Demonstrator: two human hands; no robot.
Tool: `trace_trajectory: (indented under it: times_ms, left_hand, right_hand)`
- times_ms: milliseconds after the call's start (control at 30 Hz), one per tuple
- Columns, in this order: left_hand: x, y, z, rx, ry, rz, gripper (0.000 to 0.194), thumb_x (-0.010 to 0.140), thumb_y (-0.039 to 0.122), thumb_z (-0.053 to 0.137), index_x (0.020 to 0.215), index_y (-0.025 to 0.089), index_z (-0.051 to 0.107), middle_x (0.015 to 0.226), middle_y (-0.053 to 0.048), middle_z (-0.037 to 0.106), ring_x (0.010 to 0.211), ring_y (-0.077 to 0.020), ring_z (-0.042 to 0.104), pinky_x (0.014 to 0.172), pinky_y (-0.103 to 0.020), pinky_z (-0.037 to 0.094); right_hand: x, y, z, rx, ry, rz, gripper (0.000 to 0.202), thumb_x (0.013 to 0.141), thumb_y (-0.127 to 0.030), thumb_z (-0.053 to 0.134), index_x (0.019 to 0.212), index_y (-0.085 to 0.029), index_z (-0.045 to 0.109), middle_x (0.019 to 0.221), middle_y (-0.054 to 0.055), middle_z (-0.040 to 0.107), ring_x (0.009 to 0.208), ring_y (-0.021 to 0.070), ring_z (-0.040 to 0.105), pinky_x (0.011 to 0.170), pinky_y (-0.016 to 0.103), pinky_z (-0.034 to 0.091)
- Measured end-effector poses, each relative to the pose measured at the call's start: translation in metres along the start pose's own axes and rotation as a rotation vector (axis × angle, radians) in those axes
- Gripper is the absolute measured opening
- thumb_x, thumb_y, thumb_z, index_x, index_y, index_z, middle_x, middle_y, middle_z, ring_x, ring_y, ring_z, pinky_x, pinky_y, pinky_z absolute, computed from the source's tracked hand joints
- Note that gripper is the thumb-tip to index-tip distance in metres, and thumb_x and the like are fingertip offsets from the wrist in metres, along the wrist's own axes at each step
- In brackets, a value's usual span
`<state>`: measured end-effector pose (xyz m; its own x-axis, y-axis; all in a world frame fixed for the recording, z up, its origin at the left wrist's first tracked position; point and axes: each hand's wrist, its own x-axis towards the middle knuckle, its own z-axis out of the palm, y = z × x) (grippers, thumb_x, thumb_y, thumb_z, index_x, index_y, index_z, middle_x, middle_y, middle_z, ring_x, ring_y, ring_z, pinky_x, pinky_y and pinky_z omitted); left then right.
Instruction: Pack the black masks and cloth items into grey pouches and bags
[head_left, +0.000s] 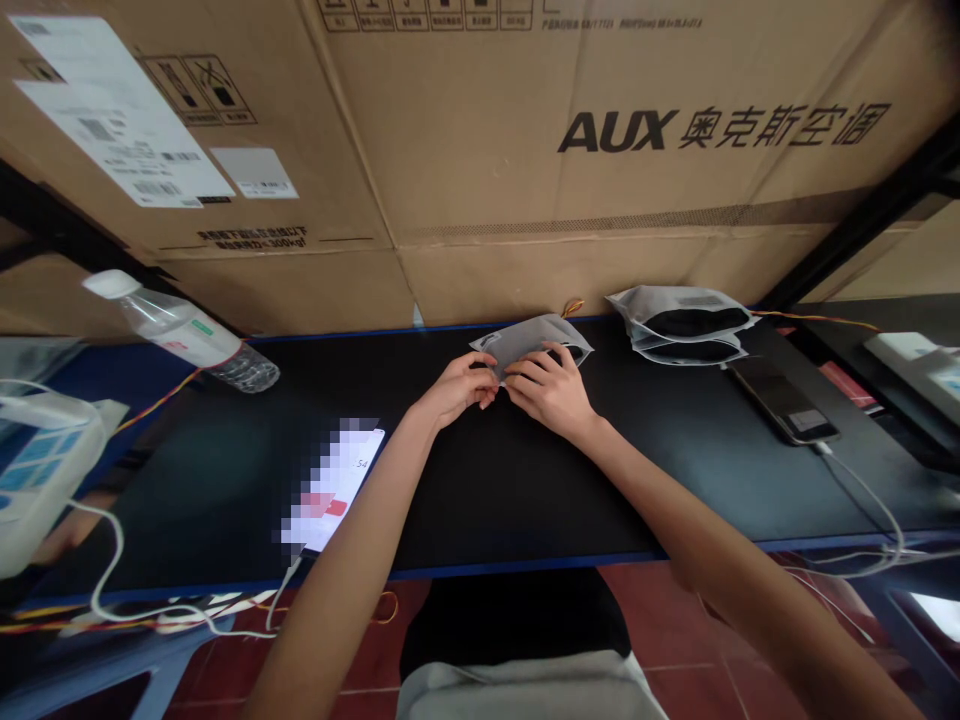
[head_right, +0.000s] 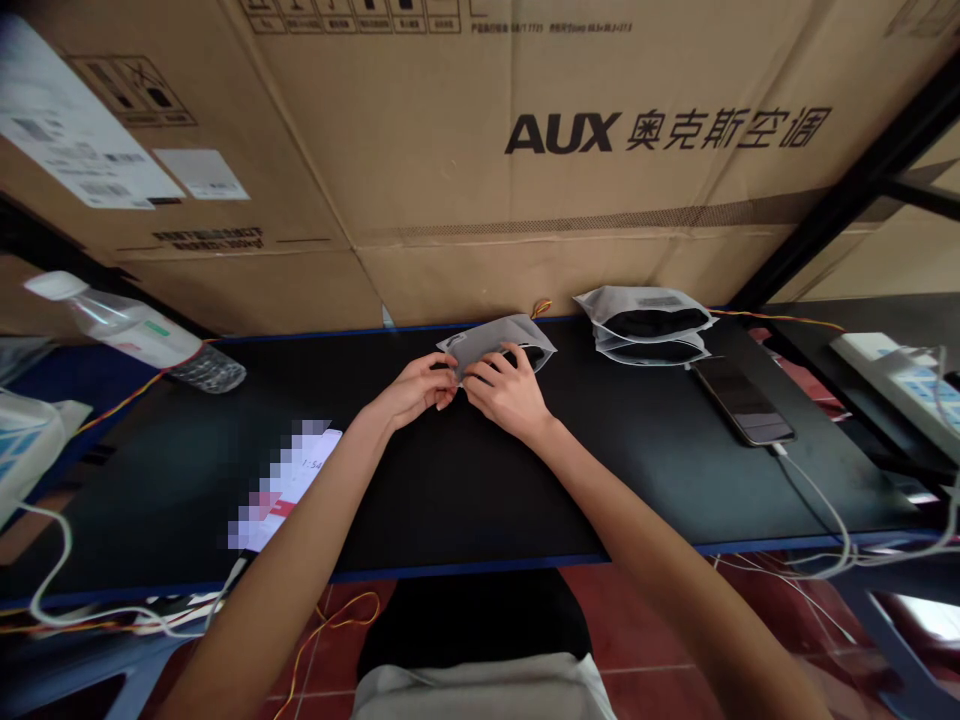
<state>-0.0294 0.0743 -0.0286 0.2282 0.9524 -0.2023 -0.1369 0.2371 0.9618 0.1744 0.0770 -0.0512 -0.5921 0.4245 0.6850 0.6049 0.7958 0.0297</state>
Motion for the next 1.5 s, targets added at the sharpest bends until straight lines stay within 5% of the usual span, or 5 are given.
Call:
trace_trajectory:
  times_ms: [367,900,1167,1500]
  left_hand:
    - [-0.003,-0.003,-0.004,0.062,-0.125,0.022,0.041,0.08,0.029,0.084,0.107,0.017,0.055,0.077,-0.005,0.07,0.066,-0.017,0.068,0.057,-0.027,0.052]
    - [-0.002,0.0,-0.005,-0.049,-0.052,0.007,0.043,0.073,0.009,0.079,0.106,0.016,0.054,0.067,0.0,0.063,0.055,-0.0127,0.06,0.049,-0.023,0.039]
    - [-0.002,-0.003,0.001,0.04,-0.034,0.025,0.046,0.078,0.031,0.086,0.104,0.02,0.051,0.07,0.0,0.066,0.056,-0.0143,0.064,0.048,-0.022,0.04]
    - [0.0,0.002,-0.003,-0.136,0.04,-0.026,0.051,0.067,0.01,0.081,0.108,0.02,0.052,0.063,0.004,0.06,0.05,-0.0105,0.055,0.045,-0.021,0.029]
  right_hand:
    - [-0.003,0.005,0.0,0.001,0.002,-0.008,0.017,0.102,-0.023,0.058,0.1,-0.027,0.075,0.111,0.001,0.078,0.108,0.0227,0.064,0.113,0.048,0.035]
    - [-0.005,0.012,-0.003,-0.016,0.012,-0.015,0.021,0.104,-0.021,0.056,0.097,-0.026,0.075,0.108,-0.001,0.079,0.108,0.022,0.067,0.109,0.046,0.037]
    - [-0.004,0.015,-0.005,0.018,0.0,0.016,0.019,0.102,-0.022,0.059,0.096,-0.026,0.076,0.11,0.001,0.078,0.106,0.0227,0.064,0.105,0.044,0.04]
    - [-0.004,0.017,-0.002,-0.021,0.028,0.043,0.02,0.102,-0.022,0.058,0.093,-0.026,0.075,0.114,0.002,0.076,0.111,0.0235,0.061,0.107,0.047,0.038]
